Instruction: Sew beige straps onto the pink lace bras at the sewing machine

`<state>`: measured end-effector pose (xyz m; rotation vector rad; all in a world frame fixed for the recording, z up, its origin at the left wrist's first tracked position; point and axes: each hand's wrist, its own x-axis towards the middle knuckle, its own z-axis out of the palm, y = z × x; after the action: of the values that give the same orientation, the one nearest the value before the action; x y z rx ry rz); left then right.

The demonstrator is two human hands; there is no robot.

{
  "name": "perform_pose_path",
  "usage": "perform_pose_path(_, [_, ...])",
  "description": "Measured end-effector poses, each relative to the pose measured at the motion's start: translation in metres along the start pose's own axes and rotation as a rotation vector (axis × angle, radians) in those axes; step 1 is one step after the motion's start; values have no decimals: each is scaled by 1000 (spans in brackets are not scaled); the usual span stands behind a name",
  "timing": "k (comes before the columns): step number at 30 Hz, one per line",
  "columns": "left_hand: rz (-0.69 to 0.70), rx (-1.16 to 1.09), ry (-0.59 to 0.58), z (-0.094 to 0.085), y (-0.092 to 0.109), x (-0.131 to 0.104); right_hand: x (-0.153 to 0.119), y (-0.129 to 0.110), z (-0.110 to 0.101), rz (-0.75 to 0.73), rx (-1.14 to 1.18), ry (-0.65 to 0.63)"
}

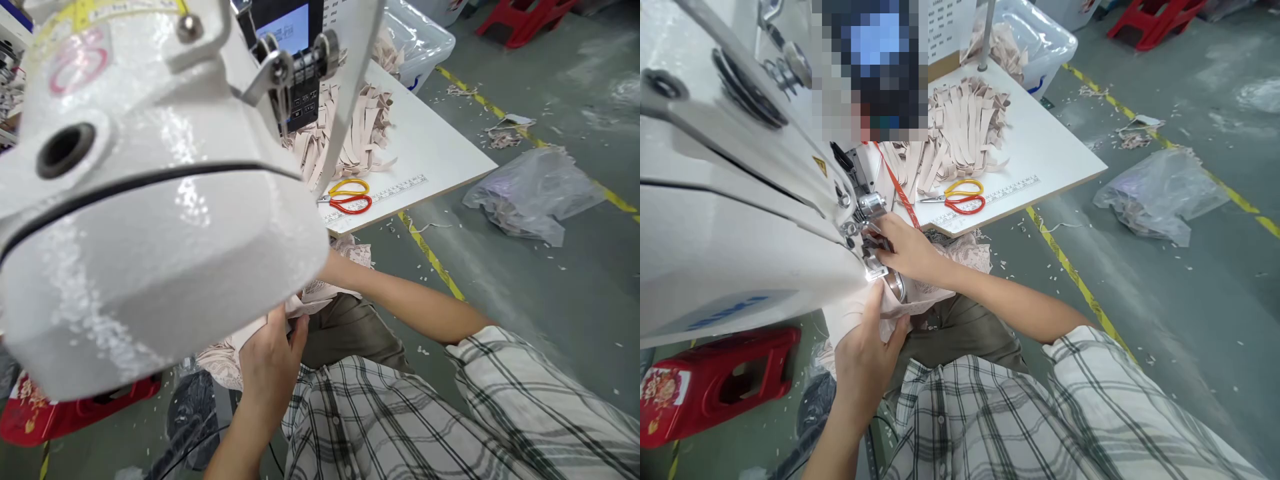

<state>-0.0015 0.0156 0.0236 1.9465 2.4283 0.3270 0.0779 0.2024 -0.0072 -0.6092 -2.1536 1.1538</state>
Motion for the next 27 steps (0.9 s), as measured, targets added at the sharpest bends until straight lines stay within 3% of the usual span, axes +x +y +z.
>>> perform_pose_path(7, [0, 34, 29, 3, 9, 1, 3, 11, 3, -31, 56, 111])
perform_pose_path(13, [-19, 37, -26, 0, 4, -2, -10, 11, 6, 83, 296, 172])
perform_pose_path(18, [17, 35, 5, 2, 3, -2, -32, 16, 13, 158, 474, 264])
perform_pose_path(23, [16, 40, 5, 4, -1, -5, -52, 11, 10, 228, 521, 246])
perform_pose_path(27, [-17, 21, 81, 11, -7, -12, -63, 1, 8, 275, 524, 198])
